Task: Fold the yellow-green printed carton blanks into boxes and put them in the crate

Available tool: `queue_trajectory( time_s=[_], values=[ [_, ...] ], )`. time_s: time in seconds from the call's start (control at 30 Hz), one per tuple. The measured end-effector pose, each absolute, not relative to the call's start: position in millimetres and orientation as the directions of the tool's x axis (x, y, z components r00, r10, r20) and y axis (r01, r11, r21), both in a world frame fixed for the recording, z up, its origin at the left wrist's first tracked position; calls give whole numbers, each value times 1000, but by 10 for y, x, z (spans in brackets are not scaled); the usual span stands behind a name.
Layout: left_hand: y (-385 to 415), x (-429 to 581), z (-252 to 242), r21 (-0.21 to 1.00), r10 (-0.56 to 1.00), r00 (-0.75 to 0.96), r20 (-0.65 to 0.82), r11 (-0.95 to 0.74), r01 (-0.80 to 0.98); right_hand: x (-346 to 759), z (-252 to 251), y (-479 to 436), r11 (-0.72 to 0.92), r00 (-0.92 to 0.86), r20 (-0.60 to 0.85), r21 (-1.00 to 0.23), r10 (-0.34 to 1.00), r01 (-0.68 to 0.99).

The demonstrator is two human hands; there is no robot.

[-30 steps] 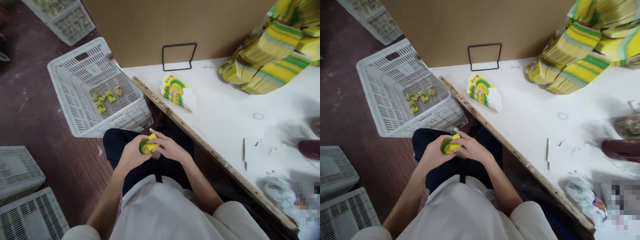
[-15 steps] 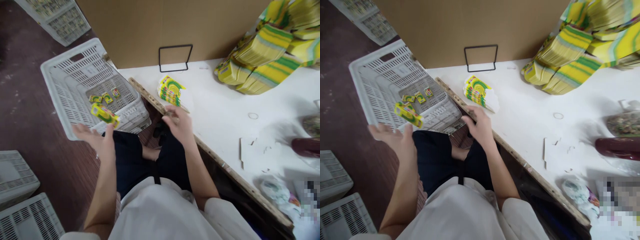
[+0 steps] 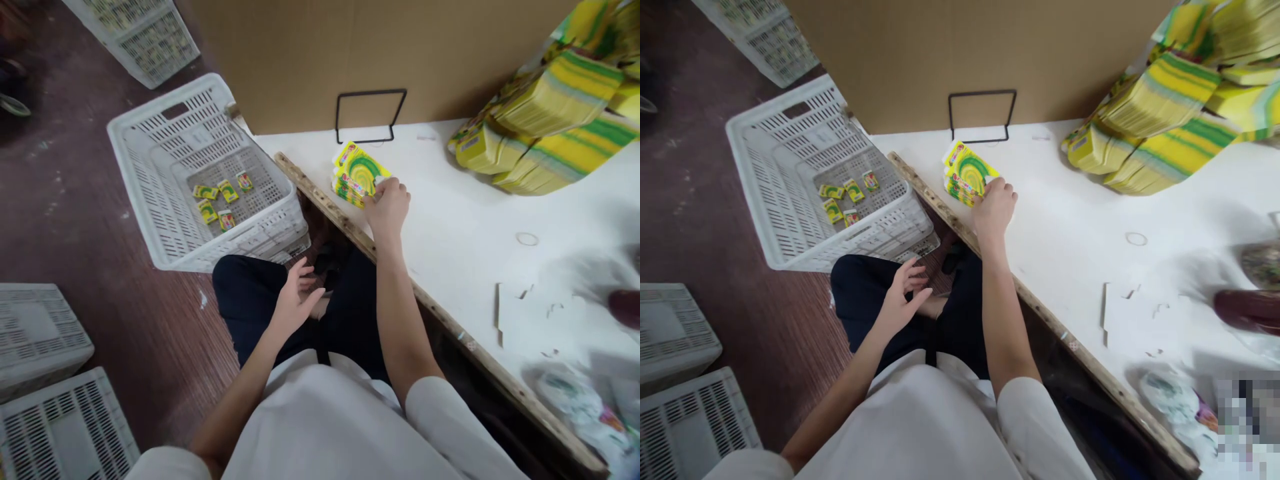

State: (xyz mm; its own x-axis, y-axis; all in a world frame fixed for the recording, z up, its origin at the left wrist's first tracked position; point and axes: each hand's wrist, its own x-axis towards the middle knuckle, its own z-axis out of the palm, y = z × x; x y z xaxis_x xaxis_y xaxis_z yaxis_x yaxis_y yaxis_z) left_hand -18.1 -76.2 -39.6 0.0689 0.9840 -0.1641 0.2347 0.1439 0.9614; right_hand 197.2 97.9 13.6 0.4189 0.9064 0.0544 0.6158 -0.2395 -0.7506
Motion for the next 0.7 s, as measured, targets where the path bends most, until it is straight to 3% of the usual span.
queue_trajectory(
  time_s=[0.1,0.2,0.23,0.33,0.4,0.5,0.6,0.7],
  values=[
    [-710,-247,-345,970,977,124,-173,148,192,1998,194,835,-131,385,111,-825,916,550],
    [-625,-255,-313,983,977,148,-151,164,-85,1907,293,509,31,285,189,-877,940,479],
    [-591,-237,-290,966,984,123,-131,154,-206,1841,315,372,89,220,209,-886,953,456],
    [-488,-136,-156,873,988,-76,-136,83,-480,1568,277,-42,260,-197,201,-904,960,341],
    [-439,-60,-46,835,960,-214,-181,35,-549,1380,167,-270,219,-405,122,-954,906,203],
    [-434,20,39,836,937,-308,-167,-31,-548,1188,-16,-504,74,-347,49,-996,937,59],
    [-509,49,-4,866,943,-293,-159,-9,-500,1140,-104,-625,-18,-282,-25,-1000,959,25],
    [-579,55,-87,879,944,-192,-269,159,-450,1188,-123,-672,-107,-322,-109,-994,940,23]
  ],
)
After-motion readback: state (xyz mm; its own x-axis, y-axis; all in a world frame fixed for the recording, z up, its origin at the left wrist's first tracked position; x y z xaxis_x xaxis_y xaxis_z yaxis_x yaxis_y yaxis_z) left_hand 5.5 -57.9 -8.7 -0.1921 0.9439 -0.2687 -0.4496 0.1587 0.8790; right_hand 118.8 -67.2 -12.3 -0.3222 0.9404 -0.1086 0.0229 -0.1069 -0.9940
